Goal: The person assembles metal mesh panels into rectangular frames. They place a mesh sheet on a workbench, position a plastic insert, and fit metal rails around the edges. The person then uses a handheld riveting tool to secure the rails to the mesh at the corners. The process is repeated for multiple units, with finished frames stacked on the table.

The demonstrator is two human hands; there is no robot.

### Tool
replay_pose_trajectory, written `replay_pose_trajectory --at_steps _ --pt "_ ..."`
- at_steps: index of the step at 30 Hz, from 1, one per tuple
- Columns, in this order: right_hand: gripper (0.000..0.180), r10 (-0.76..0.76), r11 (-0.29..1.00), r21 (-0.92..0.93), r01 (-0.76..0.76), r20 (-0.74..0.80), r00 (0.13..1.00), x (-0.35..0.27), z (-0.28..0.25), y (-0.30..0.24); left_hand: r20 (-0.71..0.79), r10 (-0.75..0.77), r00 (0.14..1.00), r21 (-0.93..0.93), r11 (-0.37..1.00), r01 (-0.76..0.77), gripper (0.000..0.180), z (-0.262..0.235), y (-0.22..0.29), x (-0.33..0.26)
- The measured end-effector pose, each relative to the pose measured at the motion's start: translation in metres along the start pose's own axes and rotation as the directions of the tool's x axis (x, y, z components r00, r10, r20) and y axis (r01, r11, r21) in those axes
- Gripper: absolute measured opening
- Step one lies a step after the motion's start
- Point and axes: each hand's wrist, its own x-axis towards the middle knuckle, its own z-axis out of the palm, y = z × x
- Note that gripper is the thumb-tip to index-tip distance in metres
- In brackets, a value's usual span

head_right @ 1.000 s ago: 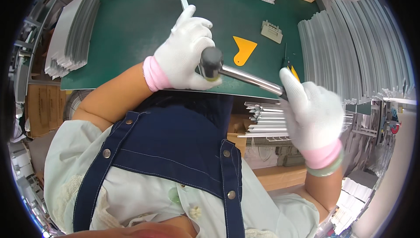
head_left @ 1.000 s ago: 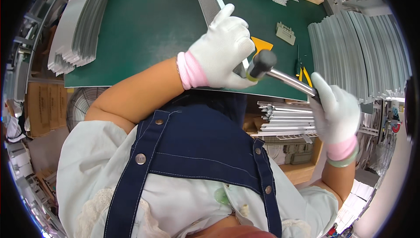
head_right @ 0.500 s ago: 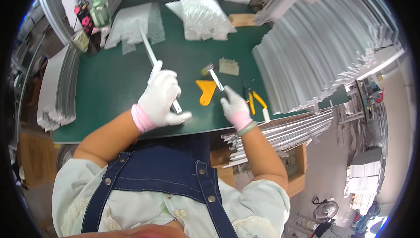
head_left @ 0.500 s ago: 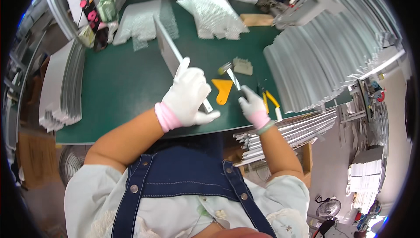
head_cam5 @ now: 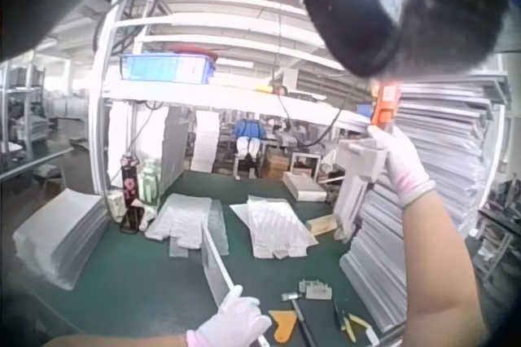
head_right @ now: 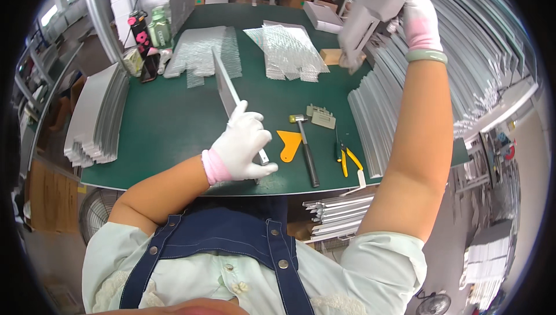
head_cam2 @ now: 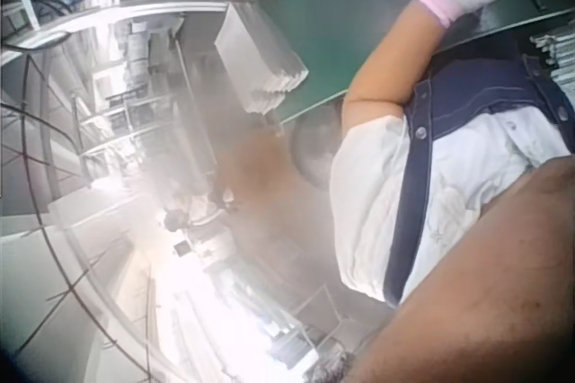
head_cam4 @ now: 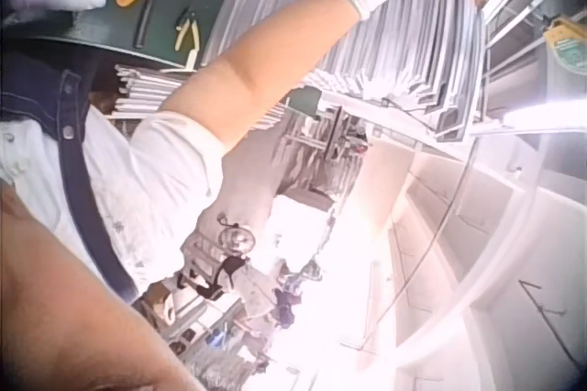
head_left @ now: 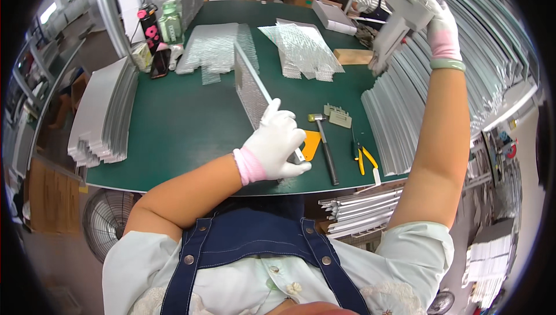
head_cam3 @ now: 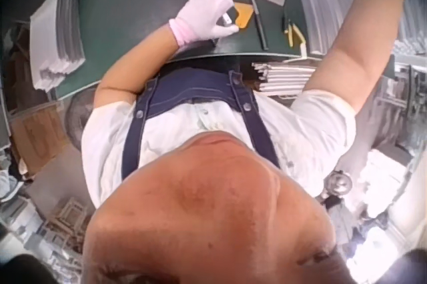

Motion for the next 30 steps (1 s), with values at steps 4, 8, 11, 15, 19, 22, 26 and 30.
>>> replay_pose_trajectory --at_steps 4,8,11,15,19,22,26,30 --pt "0.031 -0.131 0.975 0.196 0.108 0.110 0.985 0.004 -0.004 -0.017 -0.073 0.067 0.995 -0.064 0.995 -0.071 0.046 0.010 0.002 0.003" --pt "0.028 -0.290 0.955 -0.037 0.293 0.063 0.955 -0.060 0.036 -0.031 -0.120 0.047 0.992 -0.085 0.995 -0.058 0.037 0.014 -0.001 0.000" --pt "0.027 -0.241 0.958 0.177 0.223 0.083 0.967 -0.139 0.064 -0.047 -0.008 -0.002 1.000 -0.012 1.000 0.002 0.040 0.011 0.003 0.004" --pt "0.027 -0.217 0.927 0.330 0.179 0.080 0.973 -0.196 0.091 -0.060 -0.124 0.035 0.992 0.002 0.999 -0.035 0.050 0.023 0.000 0.006" --pt "0.027 -0.191 0.910 0.386 0.150 0.068 0.979 -0.213 0.098 -0.059 -0.095 0.006 0.995 -0.035 0.999 -0.010 0.054 0.028 -0.002 0.006" --pt "0.027 -0.179 0.902 0.409 0.135 0.071 0.981 -0.219 0.099 -0.059 -0.091 -0.001 0.996 -0.013 1.000 0.000 0.053 0.027 -0.001 0.007" --pt "0.027 -0.165 0.892 0.437 0.118 0.072 0.984 -0.224 0.099 -0.057 -0.070 -0.021 0.997 -0.014 1.000 0.020 0.053 0.027 0.000 0.007" --pt "0.028 -0.150 0.877 0.470 0.098 0.076 0.986 -0.228 0.103 -0.056 -0.106 -0.013 0.994 -0.026 1.000 0.011 0.053 0.033 -0.004 0.003"
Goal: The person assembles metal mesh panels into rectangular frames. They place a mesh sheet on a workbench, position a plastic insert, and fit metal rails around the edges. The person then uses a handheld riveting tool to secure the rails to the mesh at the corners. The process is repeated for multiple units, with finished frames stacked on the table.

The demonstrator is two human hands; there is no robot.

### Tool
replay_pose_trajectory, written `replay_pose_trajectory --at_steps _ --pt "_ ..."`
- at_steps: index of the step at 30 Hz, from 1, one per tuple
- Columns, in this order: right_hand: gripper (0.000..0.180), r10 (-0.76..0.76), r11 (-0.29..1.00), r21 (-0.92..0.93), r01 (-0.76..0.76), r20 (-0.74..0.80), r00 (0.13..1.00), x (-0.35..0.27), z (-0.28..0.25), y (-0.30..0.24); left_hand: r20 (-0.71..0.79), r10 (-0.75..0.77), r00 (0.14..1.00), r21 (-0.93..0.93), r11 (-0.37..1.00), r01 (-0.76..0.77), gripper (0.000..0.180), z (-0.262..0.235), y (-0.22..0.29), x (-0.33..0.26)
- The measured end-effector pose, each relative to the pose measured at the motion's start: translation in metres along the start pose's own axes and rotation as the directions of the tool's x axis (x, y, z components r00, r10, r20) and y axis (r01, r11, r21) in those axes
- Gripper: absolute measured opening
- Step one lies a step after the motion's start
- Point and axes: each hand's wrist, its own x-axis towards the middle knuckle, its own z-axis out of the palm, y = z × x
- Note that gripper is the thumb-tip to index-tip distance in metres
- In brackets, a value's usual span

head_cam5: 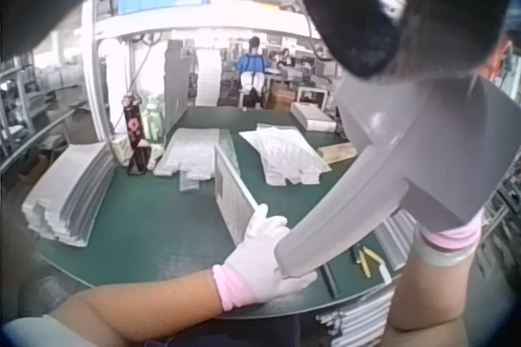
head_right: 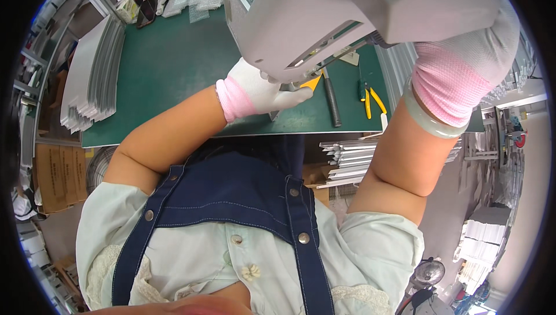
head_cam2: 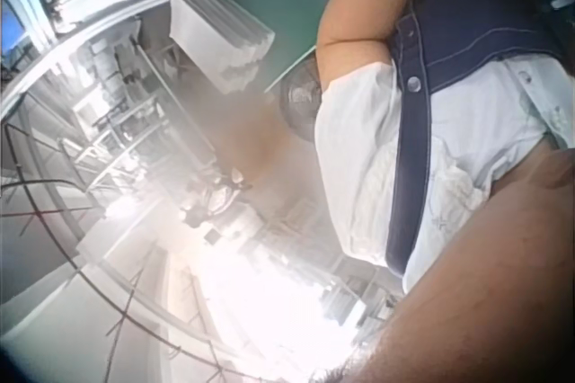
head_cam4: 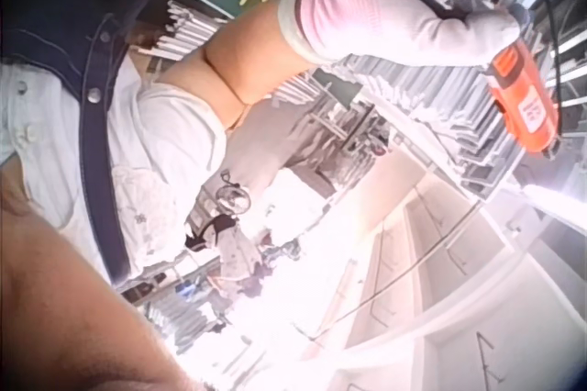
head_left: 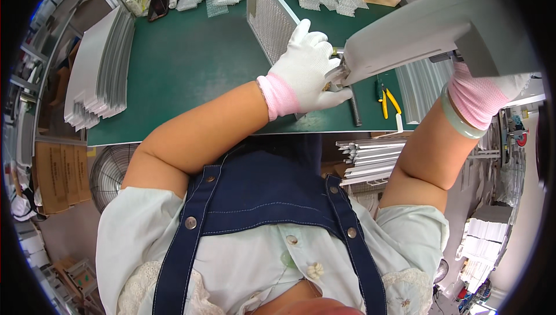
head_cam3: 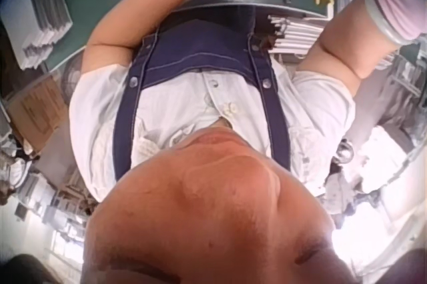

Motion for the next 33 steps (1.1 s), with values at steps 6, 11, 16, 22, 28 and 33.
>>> replay_pose_trajectory --at_steps 6,11,16,22,28,33 --pt "0.029 0.094 0.987 0.138 -0.085 -0.059 0.994 -0.003 0.011 0.027 -0.022 0.025 0.999 0.021 0.999 -0.025 0.047 -0.005 0.005 0.002" --pt "0.031 0.282 0.945 0.167 -0.280 0.012 0.959 0.022 -0.007 0.063 -0.107 0.078 0.991 0.083 0.994 -0.070 0.039 -0.007 0.011 0.007" --pt "0.035 0.387 0.907 0.182 -0.380 -0.004 0.922 0.027 -0.009 0.073 -0.049 0.051 0.997 0.099 0.994 -0.046 0.037 -0.007 0.008 0.006" --pt "0.036 0.395 0.915 0.083 -0.395 0.021 0.918 0.025 -0.016 0.071 -0.042 0.053 0.998 0.119 0.992 -0.048 0.039 -0.005 0.008 0.002" --pt "0.034 0.333 0.936 0.139 -0.322 -0.060 0.941 0.014 0.012 0.064 -0.074 0.054 0.996 0.128 0.991 -0.045 0.043 -0.004 0.009 -0.001" --pt "0.031 0.236 0.971 0.067 -0.229 -0.132 0.963 -0.001 0.016 0.050 0.154 -0.059 0.986 -0.012 0.998 0.062 0.045 -0.009 0.012 0.003"
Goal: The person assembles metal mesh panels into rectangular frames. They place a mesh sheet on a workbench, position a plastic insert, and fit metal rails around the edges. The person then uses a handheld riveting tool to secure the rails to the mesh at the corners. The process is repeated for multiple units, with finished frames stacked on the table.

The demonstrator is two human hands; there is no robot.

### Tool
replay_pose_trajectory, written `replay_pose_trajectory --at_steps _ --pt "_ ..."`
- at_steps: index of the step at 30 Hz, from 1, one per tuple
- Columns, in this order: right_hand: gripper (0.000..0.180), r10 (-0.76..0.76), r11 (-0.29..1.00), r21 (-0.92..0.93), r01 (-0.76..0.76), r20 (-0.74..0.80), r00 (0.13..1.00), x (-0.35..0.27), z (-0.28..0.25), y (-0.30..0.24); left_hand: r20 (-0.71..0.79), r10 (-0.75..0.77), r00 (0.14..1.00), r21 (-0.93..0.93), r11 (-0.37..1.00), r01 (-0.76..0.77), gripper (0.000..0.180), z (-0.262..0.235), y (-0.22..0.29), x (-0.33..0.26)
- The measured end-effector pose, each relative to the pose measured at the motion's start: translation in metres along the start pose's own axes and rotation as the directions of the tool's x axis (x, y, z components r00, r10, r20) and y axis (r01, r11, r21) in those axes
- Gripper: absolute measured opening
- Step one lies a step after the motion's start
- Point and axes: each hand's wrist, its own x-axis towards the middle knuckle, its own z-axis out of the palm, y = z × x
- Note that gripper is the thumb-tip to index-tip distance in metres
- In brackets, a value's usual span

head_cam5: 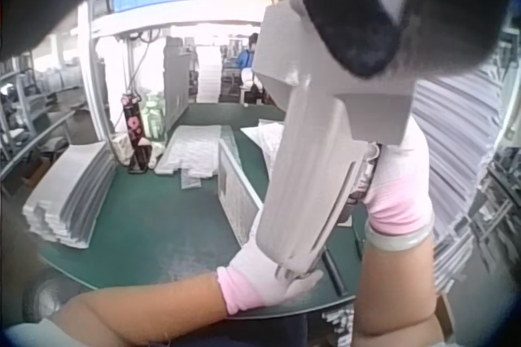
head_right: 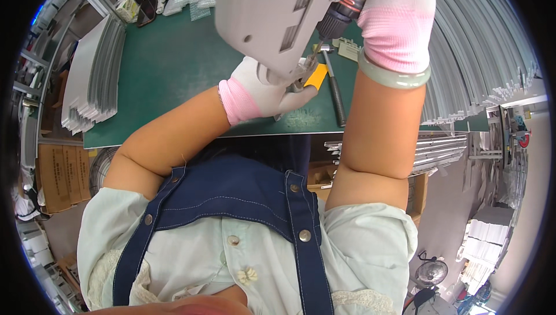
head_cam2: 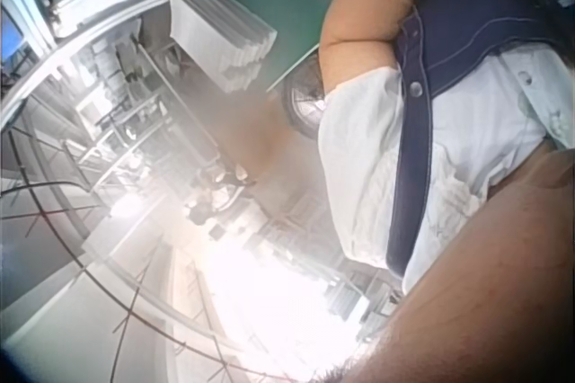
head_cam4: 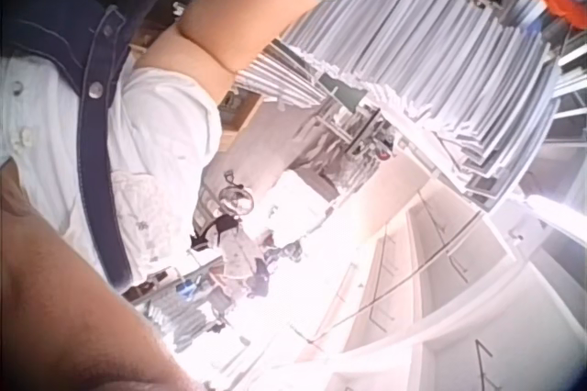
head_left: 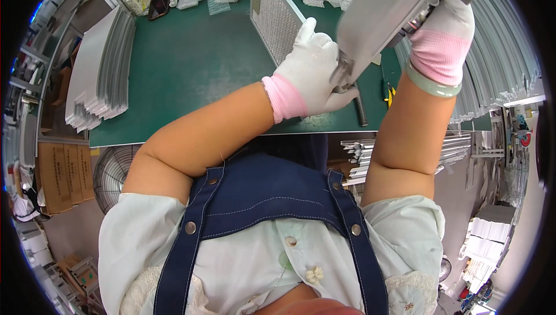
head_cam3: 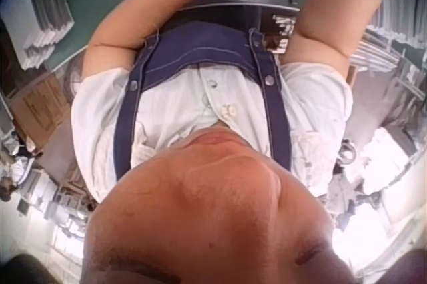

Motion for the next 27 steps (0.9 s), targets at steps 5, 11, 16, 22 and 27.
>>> replay_pose_trajectory --at_steps 5,11,16,22,27 --pt "0.032 -0.210 0.978 0.085 0.191 0.407 0.889 -0.023 0.011 -0.025 -0.122 0.071 0.990 -0.021 0.997 -0.074 0.038 -0.007 0.004 0.001" --pt "0.029 -0.196 0.972 0.146 0.182 0.084 0.977 -0.015 0.012 -0.032 -0.055 0.207 0.977 0.115 0.973 -0.199 0.030 -0.031 0.006 -0.005" --pt "0.024 -0.460 0.711 -0.620 0.332 -0.053 0.886 -0.008 -0.031 -0.042 0.585 0.270 0.765 -0.091 0.959 -0.269 0.038 -0.007 0.001 -0.013" --pt "0.029 -0.292 0.852 -0.491 0.182 -0.158 0.943 -0.017 -0.020 -0.046 0.122 -0.868 0.481 0.601 0.450 0.660 0.065 0.008 -0.203 -0.084" --pt "0.033 -0.343 0.792 -0.582 0.186 -0.171 0.924 -0.021 -0.032 -0.047 0.491 -0.760 0.425 0.657 0.644 0.393 0.063 -0.052 -0.229 -0.066"
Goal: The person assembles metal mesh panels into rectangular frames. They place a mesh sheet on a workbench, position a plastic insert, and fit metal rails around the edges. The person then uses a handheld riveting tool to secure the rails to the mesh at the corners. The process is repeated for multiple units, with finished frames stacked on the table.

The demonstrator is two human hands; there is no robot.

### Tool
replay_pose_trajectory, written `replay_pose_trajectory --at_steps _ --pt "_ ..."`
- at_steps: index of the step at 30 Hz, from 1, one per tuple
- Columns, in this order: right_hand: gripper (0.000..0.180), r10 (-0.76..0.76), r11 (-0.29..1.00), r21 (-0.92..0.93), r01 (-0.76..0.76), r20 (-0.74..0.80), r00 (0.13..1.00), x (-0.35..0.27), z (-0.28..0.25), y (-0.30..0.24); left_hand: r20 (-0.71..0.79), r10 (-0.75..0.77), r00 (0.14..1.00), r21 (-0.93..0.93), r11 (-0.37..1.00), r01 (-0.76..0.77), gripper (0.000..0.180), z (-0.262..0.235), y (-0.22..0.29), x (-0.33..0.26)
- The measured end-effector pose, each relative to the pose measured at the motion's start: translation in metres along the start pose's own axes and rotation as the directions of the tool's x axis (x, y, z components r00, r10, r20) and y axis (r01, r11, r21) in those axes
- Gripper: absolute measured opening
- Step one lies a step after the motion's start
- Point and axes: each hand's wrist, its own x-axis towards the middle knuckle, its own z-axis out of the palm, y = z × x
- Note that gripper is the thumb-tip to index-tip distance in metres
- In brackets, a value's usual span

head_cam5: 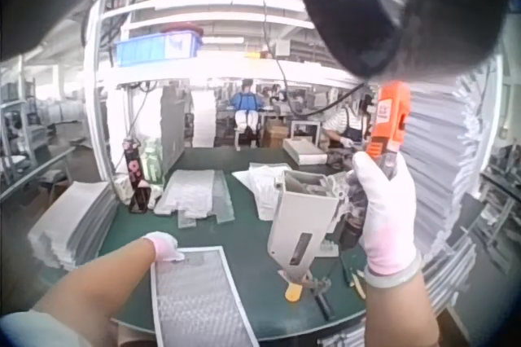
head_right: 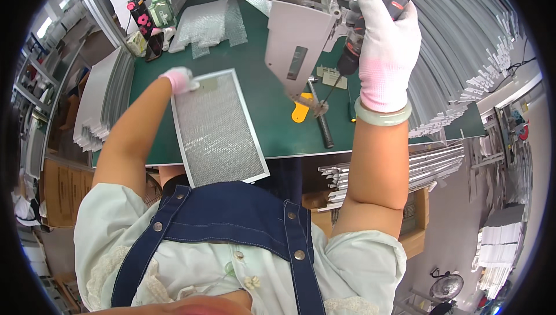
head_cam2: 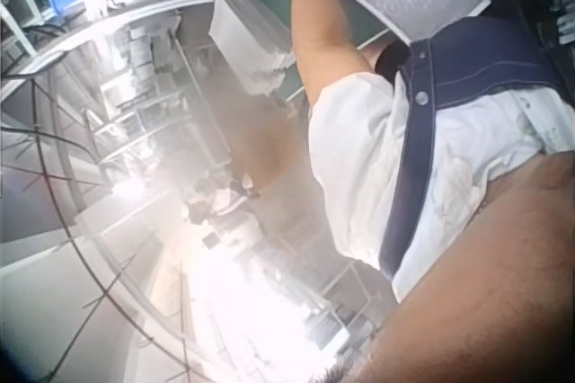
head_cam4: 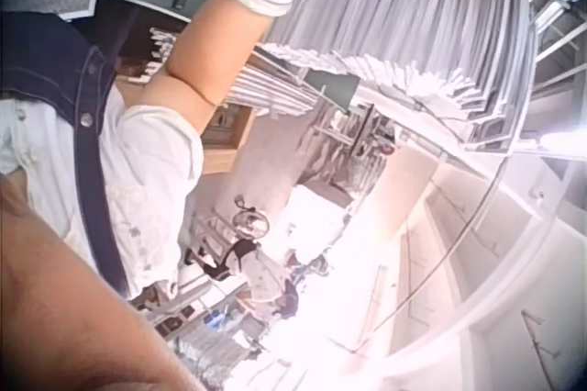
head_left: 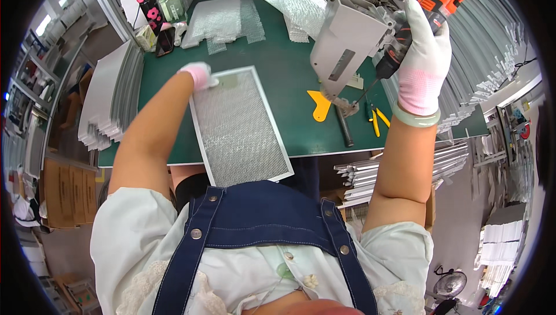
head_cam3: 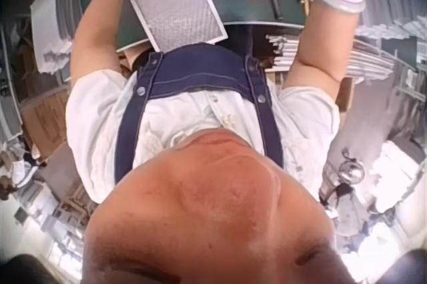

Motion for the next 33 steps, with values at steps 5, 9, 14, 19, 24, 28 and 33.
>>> replay_pose_trajectory --at_steps 5,9,14,19,24,28,33 --pt "0.039 -0.058 0.990 -0.136 0.046 -0.085 0.995 0.014 -0.009 0.037 -0.743 0.158 0.650 -0.096 0.936 -0.338 0.044 -0.104 0.043 -0.095" --pt "0.034 -0.115 0.942 -0.330 0.064 -0.137 0.984 0.016 -0.041 0.050 -0.793 0.415 0.445 0.065 0.785 -0.616 0.026 -0.106 0.124 -0.191" --pt "0.035 -0.194 0.910 -0.383 0.158 -0.056 0.979 -0.001 -0.045 0.074 -0.545 0.604 0.582 -0.057 0.666 -0.744 0.016 -0.051 0.151 -0.240" --pt "0.033 -0.189 0.975 -0.122 0.187 -0.011 0.982 -0.040 -0.001 0.051 -0.499 0.686 0.529 -0.065 0.580 -0.812 0.021 -0.043 0.161 -0.251" --pt "0.032 -0.217 0.976 0.025 0.217 -0.009 0.976 -0.047 0.020 0.046 -0.524 0.702 0.482 -0.077 0.525 -0.847 0.023 -0.040 0.166 -0.243" --pt "0.031 -0.167 0.986 -0.006 0.168 0.037 0.985 -0.044 0.013 0.048 -0.559 0.696 0.450 -0.086 0.492 -0.867 0.022 -0.035 0.170 -0.239" --pt "0.030 -0.143 0.989 -0.036 0.143 0.024 0.989 -0.050 0.014 0.042 -0.521 0.693 0.499 -0.168 0.490 -0.855 0.018 -0.039 0.177 -0.239"
